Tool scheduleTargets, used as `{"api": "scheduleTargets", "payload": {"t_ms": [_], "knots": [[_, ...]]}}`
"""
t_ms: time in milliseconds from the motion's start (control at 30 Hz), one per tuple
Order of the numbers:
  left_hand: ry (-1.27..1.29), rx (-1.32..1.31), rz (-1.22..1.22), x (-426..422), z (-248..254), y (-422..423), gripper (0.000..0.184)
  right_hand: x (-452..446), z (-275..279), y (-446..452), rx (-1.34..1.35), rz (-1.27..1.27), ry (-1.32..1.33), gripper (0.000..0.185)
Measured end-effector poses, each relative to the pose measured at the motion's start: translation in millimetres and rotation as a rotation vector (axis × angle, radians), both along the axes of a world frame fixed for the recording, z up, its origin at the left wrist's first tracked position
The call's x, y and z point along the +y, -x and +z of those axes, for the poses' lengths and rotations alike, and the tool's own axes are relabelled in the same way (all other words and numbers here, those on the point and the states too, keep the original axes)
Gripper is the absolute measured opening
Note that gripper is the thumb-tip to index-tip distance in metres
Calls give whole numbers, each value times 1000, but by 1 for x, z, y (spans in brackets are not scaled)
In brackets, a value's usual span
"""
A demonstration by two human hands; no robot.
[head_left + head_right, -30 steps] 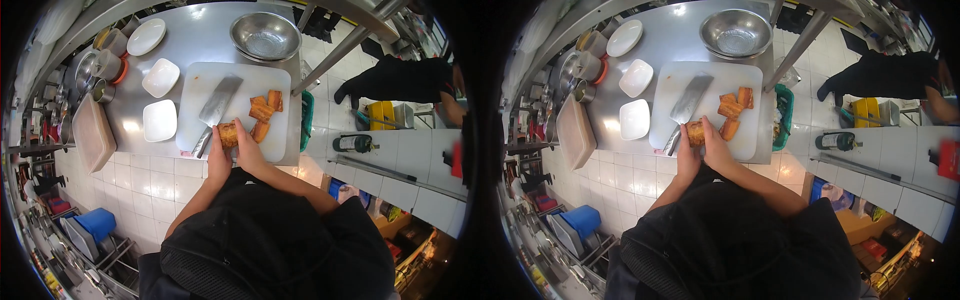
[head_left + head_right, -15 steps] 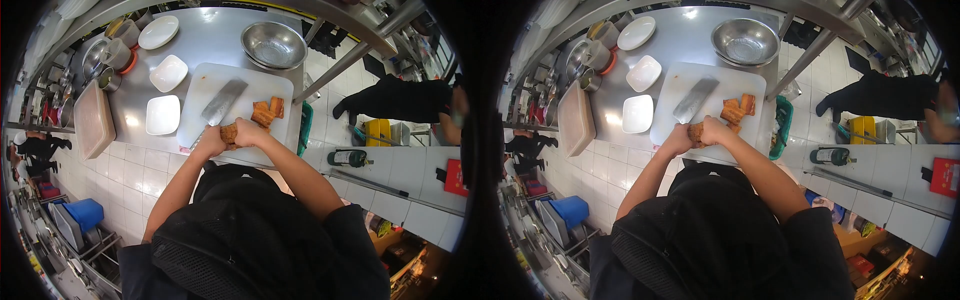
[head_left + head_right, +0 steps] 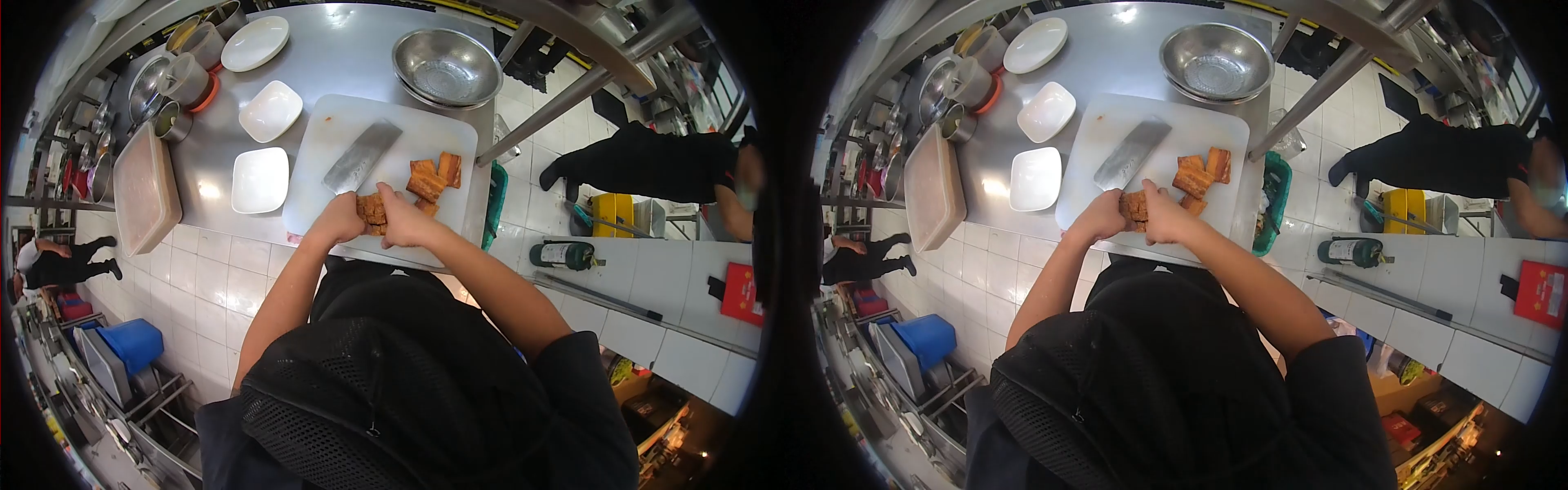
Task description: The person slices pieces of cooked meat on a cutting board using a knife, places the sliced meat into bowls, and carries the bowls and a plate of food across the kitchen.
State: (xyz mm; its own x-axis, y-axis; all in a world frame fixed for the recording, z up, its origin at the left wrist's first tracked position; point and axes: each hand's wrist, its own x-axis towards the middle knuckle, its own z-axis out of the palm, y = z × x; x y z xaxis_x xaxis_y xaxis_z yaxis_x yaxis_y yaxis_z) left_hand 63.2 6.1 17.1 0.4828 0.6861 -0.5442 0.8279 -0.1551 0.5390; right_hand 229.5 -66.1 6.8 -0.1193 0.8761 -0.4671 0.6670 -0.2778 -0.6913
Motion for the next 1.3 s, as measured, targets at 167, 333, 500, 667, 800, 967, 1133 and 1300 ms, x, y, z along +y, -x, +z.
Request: {"api": "scheduleTargets", "payload": {"t_ms": [167,333,500,667,800,967,1133,1300], "knots": [[-10,-52,89,-2,-16,1,62,-17,-10,11,-63,-115,-237,91],[-23,-117,71,-12,-6,1,77,-14,-14,8,-38,-108,-236,71],[-215,-93,4,-32,-3,-7,91,-8,-19,8,-21,-124,-237,63],[-309,-132,-8,-31,-7,-15,49,-12,-32,9,26,-195,-457,53],[-378,-197,-13,-8,37,-8,47,14,22,16,19,-230,-399,55],[-508,-121,25,118,100,39,54,157,74,54,-52,-35,-467,55],[-537,23,-228,305,15,103,68,320,10,126,-49,-154,-336,69],[-418,-11,-525,354,-12,117,48,331,-62,172,-25,-379,-478,63]]}}
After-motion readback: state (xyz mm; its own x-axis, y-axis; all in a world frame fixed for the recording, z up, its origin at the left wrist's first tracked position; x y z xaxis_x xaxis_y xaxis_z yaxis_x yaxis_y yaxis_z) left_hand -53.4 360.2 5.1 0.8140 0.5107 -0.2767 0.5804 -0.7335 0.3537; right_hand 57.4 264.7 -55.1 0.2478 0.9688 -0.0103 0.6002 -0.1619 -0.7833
